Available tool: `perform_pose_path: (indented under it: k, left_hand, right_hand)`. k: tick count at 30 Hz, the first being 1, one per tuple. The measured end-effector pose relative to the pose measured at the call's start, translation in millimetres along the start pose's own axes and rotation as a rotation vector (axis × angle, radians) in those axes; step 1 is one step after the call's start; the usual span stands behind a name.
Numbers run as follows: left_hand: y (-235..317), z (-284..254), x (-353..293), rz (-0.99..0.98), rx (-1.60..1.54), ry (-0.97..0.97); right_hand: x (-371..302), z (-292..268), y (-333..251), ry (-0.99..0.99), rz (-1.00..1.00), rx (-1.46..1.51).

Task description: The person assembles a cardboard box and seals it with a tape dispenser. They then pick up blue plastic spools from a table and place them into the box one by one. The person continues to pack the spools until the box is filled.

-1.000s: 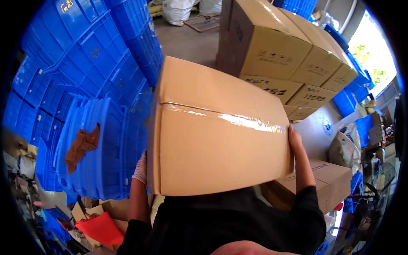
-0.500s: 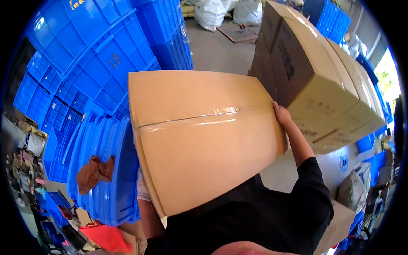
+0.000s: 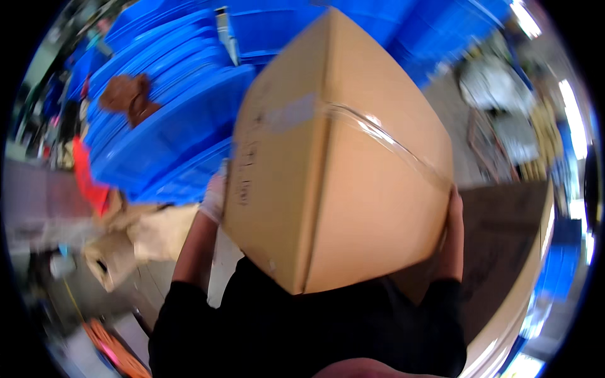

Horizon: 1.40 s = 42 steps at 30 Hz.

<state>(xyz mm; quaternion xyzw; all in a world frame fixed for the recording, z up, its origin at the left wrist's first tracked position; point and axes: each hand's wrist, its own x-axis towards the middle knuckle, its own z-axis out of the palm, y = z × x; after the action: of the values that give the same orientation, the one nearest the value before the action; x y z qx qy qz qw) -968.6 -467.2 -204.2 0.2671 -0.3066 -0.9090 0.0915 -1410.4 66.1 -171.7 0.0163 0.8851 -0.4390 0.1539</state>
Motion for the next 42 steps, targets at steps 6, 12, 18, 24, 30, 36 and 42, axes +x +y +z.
perform_pose_path:
  k: [6,12,18,24,30,36,42]
  left_hand:
    - [-42,52,27,-0.071,0.225,0.493]
    - [-33,162,97,-0.111,0.691,0.574]
    - [-31,164,230,-0.055,1.021,0.421]
    - [-43,262,351,-0.154,0.8,0.119]
    - [-57,313,371,-0.317,0.12,-0.107]
    - [-87,346,378,-0.337,0.142,0.089]
    - [-136,343,379,-0.34,0.038,0.22]
  right_hand:
    - [71,-17,-17,-0.299,-0.054,0.031]
    - [145,-62,61,-0.205,-0.109,0.049]
    - [153,-86,68,-0.101,0.011,0.029]
    - [149,-173,27,0.182,0.082,0.143]
    - [240,-238,28,0.258,0.201,-0.199]
    - [321,-252,84,0.2,0.112,-0.329]
    - [376,-270,115,0.067,0.106,-0.318]
